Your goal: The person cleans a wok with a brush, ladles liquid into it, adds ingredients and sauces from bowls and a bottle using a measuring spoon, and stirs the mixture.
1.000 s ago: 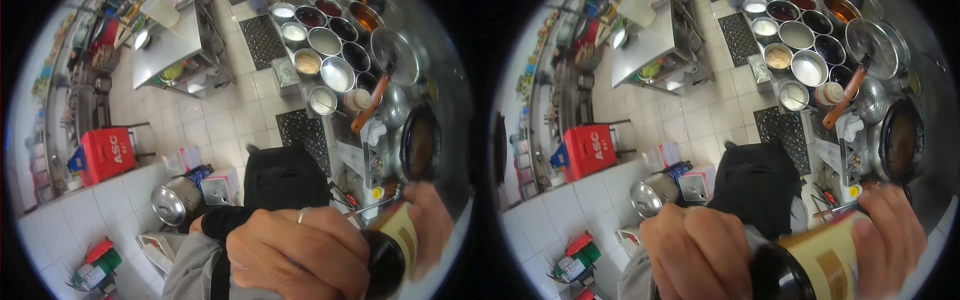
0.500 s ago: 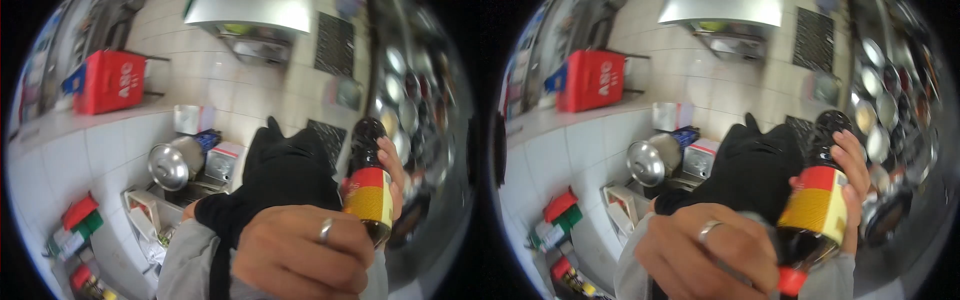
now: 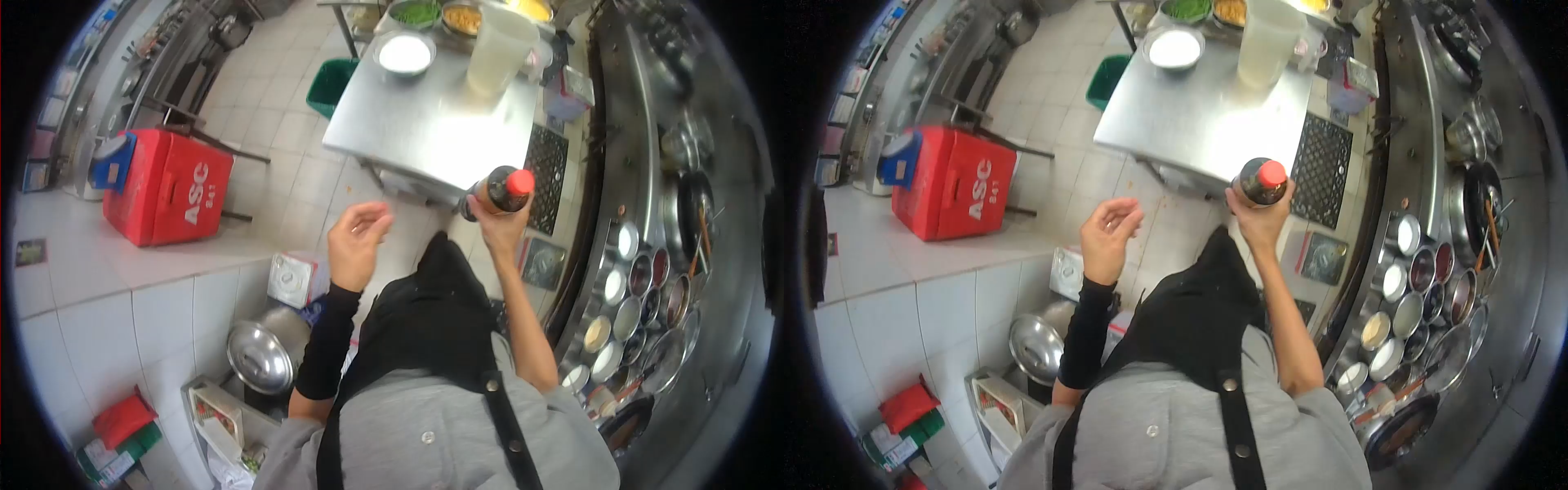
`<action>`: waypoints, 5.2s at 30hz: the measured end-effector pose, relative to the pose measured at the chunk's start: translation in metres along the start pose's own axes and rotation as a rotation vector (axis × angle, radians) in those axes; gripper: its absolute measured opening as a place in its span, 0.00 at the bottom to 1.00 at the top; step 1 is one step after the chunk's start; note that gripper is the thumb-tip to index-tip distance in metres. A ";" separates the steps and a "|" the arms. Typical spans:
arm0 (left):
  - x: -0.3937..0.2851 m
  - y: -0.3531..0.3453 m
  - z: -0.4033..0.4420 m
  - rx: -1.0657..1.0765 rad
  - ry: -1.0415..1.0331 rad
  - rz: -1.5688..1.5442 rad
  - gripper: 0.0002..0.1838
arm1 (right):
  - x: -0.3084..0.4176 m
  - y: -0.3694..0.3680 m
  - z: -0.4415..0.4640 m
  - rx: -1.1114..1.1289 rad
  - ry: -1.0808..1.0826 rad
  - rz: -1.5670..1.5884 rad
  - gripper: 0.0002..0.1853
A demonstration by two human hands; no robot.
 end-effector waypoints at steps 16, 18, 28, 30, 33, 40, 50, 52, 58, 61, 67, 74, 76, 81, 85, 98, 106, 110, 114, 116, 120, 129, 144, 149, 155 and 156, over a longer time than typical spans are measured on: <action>0.227 0.158 0.588 -0.180 0.112 0.686 0.15 | 0.058 -0.146 0.101 -0.241 0.052 -0.205 0.48; 0.206 0.138 0.624 -0.116 0.127 1.052 0.16 | 0.093 -0.147 0.101 -0.256 0.155 -0.296 0.37; -0.190 0.012 0.333 1.278 -0.024 -0.793 0.12 | 0.148 -0.139 0.128 -0.076 0.081 -0.640 0.18; -0.248 0.000 0.284 1.615 0.145 -1.103 0.09 | 0.134 -0.137 0.125 -0.056 0.083 -0.662 0.19; -0.290 -0.005 0.231 1.774 0.421 -1.495 0.05 | 0.131 -0.137 0.119 -0.086 0.053 -0.700 0.17; -0.289 -0.031 0.159 1.756 0.231 -1.967 0.07 | 0.145 -0.130 0.107 -0.044 -0.103 -0.687 0.16; -0.282 -0.059 0.164 1.878 -0.304 -1.466 0.05 | 0.137 -0.105 0.110 0.180 0.308 -0.880 0.15; -0.246 -0.061 0.196 1.670 -0.540 -0.886 0.09 | 0.123 -0.106 0.115 0.242 0.454 -1.081 0.13; -0.018 -0.083 0.283 1.026 -0.581 0.217 0.36 | 0.113 -0.115 0.118 0.166 0.599 -1.292 0.10; 0.033 -0.093 0.270 1.040 -0.587 0.225 0.42 | 0.119 -0.113 0.121 0.278 0.504 -1.185 0.11; 0.035 -0.107 0.273 1.037 -0.505 0.184 0.46 | 0.117 -0.087 0.156 0.414 0.172 -0.683 0.08; 0.039 -0.106 0.279 1.075 -0.531 0.221 0.48 | 0.052 -0.084 0.183 0.444 -0.406 0.028 0.16; 0.032 -0.103 0.274 1.030 -0.541 0.204 0.45 | 0.046 -0.086 0.179 0.393 -0.581 0.170 0.13; 0.027 -0.107 0.268 0.964 -0.517 0.244 0.46 | 0.120 -0.082 0.139 -0.064 0.153 -0.355 0.07; 0.015 -0.112 0.267 1.010 -0.335 0.054 0.44 | 0.129 -0.100 0.118 0.168 0.151 -0.576 0.08; 0.024 -0.121 0.275 0.883 -0.605 0.208 0.28 | 0.116 -0.119 0.149 0.059 0.012 -0.461 0.07; 0.036 -0.124 0.279 0.806 -0.669 0.162 0.30 | 0.122 -0.119 0.158 0.156 -0.118 -0.525 0.11; 0.043 -0.128 0.286 0.791 -0.668 0.188 0.33 | 0.130 -0.130 0.162 0.087 -0.262 -0.461 0.12; 0.047 -0.127 0.289 0.773 -0.697 0.231 0.29 | 0.110 -0.146 0.150 -0.022 -0.042 -0.570 0.09; 0.048 -0.126 0.288 0.788 -0.685 0.224 0.28 | 0.106 -0.154 0.144 -0.039 0.061 -0.630 0.08; 0.051 -0.128 0.294 0.828 -0.741 0.212 0.28 | 0.104 -0.160 0.137 -0.045 0.197 -0.710 0.07; 0.043 -0.125 0.287 0.774 -0.656 0.170 0.41 | 0.101 -0.114 0.134 -0.441 -0.198 0.397 0.10; 0.049 -0.123 0.295 0.801 -0.657 0.053 0.41 | 0.189 -0.423 0.135 0.146 0.896 -0.789 0.15; 0.068 -0.123 0.290 0.889 -0.415 -0.121 0.40 | 0.221 -0.279 0.054 0.028 0.745 -0.430 0.14; 0.044 -0.112 0.241 1.123 -0.435 0.052 0.37 | 0.162 -0.080 -0.085 -0.571 -0.074 -0.474 0.08; 0.043 -0.113 0.229 1.171 -0.566 0.153 0.36 | 0.159 -0.056 -0.112 -0.632 -0.172 -0.457 0.07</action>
Point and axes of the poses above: each hand's wrist, its own z-axis towards the middle knuckle, its own y-axis out of the back of the hand, x = y × z, the point moved 1 cm from there along z, towards the middle knuckle, and after that the axes turned 5 degrees about -y, right-handed, at the moved point
